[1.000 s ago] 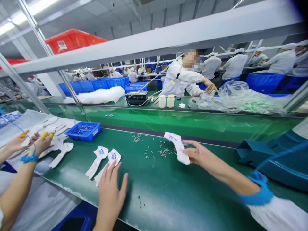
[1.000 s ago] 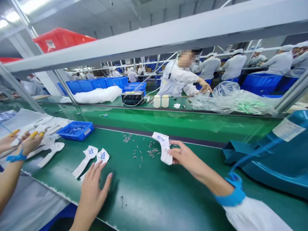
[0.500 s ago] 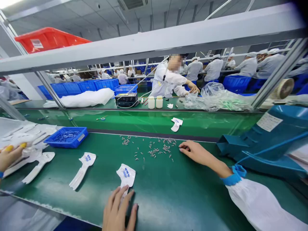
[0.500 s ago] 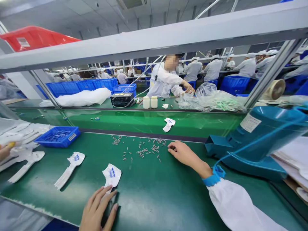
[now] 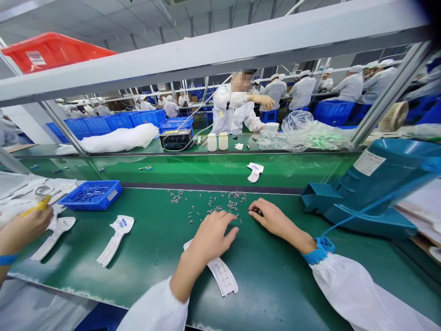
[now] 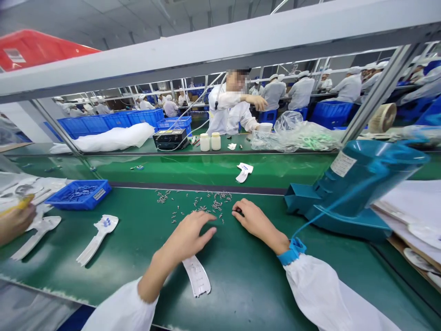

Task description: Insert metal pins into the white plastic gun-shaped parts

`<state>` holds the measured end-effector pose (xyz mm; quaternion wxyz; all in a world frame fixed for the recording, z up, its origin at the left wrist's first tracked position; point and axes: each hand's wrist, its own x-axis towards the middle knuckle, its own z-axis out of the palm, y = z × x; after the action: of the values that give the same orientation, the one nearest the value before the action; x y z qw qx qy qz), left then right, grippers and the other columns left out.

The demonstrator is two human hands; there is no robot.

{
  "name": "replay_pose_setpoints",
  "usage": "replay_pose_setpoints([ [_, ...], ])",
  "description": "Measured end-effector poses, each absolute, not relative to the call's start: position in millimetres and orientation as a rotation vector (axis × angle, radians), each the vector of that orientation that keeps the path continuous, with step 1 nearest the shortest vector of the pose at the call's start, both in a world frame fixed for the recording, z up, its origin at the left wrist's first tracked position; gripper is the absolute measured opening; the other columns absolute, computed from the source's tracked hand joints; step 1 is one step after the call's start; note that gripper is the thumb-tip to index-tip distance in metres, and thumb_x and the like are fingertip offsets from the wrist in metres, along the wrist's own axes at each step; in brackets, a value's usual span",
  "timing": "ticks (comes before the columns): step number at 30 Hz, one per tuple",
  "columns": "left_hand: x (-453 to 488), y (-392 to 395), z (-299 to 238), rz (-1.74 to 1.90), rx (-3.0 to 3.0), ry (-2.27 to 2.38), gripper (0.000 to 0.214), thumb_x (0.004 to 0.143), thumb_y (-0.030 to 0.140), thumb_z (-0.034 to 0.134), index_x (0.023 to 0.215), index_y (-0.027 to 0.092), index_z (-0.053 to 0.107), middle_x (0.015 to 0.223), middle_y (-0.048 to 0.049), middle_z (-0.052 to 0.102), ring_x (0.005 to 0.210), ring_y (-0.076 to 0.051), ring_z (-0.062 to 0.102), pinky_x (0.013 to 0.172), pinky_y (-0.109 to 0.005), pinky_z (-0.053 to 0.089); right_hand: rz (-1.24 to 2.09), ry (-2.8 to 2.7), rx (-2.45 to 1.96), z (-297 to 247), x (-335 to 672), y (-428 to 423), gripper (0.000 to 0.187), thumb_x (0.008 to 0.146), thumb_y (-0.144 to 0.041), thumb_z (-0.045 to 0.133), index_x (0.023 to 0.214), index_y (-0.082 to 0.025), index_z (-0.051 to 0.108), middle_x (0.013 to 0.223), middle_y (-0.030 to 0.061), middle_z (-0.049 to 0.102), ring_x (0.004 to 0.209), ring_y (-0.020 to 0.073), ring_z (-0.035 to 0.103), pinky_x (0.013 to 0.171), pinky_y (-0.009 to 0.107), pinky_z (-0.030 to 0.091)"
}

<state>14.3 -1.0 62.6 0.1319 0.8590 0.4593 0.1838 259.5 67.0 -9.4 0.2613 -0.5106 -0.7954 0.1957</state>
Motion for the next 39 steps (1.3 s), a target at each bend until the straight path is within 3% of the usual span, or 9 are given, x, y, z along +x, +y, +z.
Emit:
replay_pose_setpoints([
  [3,35,39,56,0.544,2.523,1.265,0.025,0.092,0.029,0.059,0.116,0.023,0.063,0.11,-0.0053,0.07,0.101,-0.025,0.065,0.087,-0.039,0.053,0.638,-2.088,-1.378,-6,255,61,0.024,0.091,-0.043,0.055,0.09,-0.021,0.064,0.088,0.0059,0.067,0.08,0.0216,0.061,0.073,0.034,0.048],
  [6,46,51,45,0.601,2.533,1.19,0.021,0.095,0.032,0.056,0.113,0.024,0.063,0.109,-0.0031,0.071,0.101,-0.021,0.065,0.087,-0.034,0.052,0.994,-1.908,-1.284,0,251,53,0.033,0.091,-0.052,0.055,0.091,-0.021,0.066,0.085,0.0037,0.069,0.076,0.019,0.062,0.069,0.031,0.047],
  [10,46,48,40,0.684,2.523,1.112,0.016,0.098,0.032,0.051,0.103,0.026,0.066,0.102,0.0001,0.073,0.097,-0.018,0.064,0.088,-0.032,0.049,1.349,-1.614,-1.233,8,247,45,0.042,0.081,-0.06,0.065,0.083,-0.019,0.068,0.073,0.0015,0.065,0.066,0.0152,0.054,0.062,0.029,0.042],
  [16,46,52,38,0.78,2.509,1.138,0.015,0.098,0.03,0.052,0.104,0.024,0.065,0.098,-0.001,0.071,0.094,-0.018,0.063,0.085,-0.033,0.048,1.557,-1.289,-1.183,10,243,41,0.038,0.073,-0.053,0.077,0.085,-0.018,0.071,0.082,0.0033,0.067,0.067,0.0126,0.052,0.061,0.027,0.04],
  [21,46,53,35,0.76,2.566,1.125,0.018,0.1,0.032,0.049,0.102,0.023,0.064,0.098,-0.0014,0.071,0.094,-0.018,0.062,0.086,-0.032,0.046,1.443,-1.343,-1.236,6,242,41,0.038,0.075,-0.054,0.073,0.083,-0.018,0.067,0.076,0.0021,0.066,0.063,0.0121,0.053,0.058,0.026,0.042],
  [28,47,53,34,0.696,2.608,1.103,0.025,0.103,0.034,0.04,0.102,0.02,0.06,0.096,-0.0037,0.067,0.09,-0.019,0.061,0.081,-0.032,0.046,0.958,-1.653,-1.252,8,240,34,0.025,0.088,-0.046,0.06,0.087,-0.021,0.062,0.075,0.0007,0.064,0.071,0.0163,0.059,0.067,0.029,0.047],
  [32,47,51,35,0.712,2.596,1.051,0.021,0.101,0.034,0.047,0.115,0.02,0.055,0.108,-0.0042,0.068,0.096,-0.017,0.063,0.085,-0.03,0.047,0.998,-1.593,-1.231,8,240,34,0.025,0.087,-0.045,0.061,0.088,-0.02,0.062,0.074,-0.0003,0.061,0.069,0.0152,0.058,0.067,0.028,0.047],
  [39,49,51,33,0.725,2.61,1.062,0.02,0.102,0.032,0.044,0.108,0.02,0.06,0.104,-0.0038,0.069,0.096,-0.019,0.062,0.085,-0.032,0.045,0.961,-1.587,-1.222,9,239,33,0.019,0.087,-0.039,0.061,0.086,-0.02,0.061,0.075,-0.0003,0.062,0.069,0.015,0.058,0.067,0.028,0.047],
])
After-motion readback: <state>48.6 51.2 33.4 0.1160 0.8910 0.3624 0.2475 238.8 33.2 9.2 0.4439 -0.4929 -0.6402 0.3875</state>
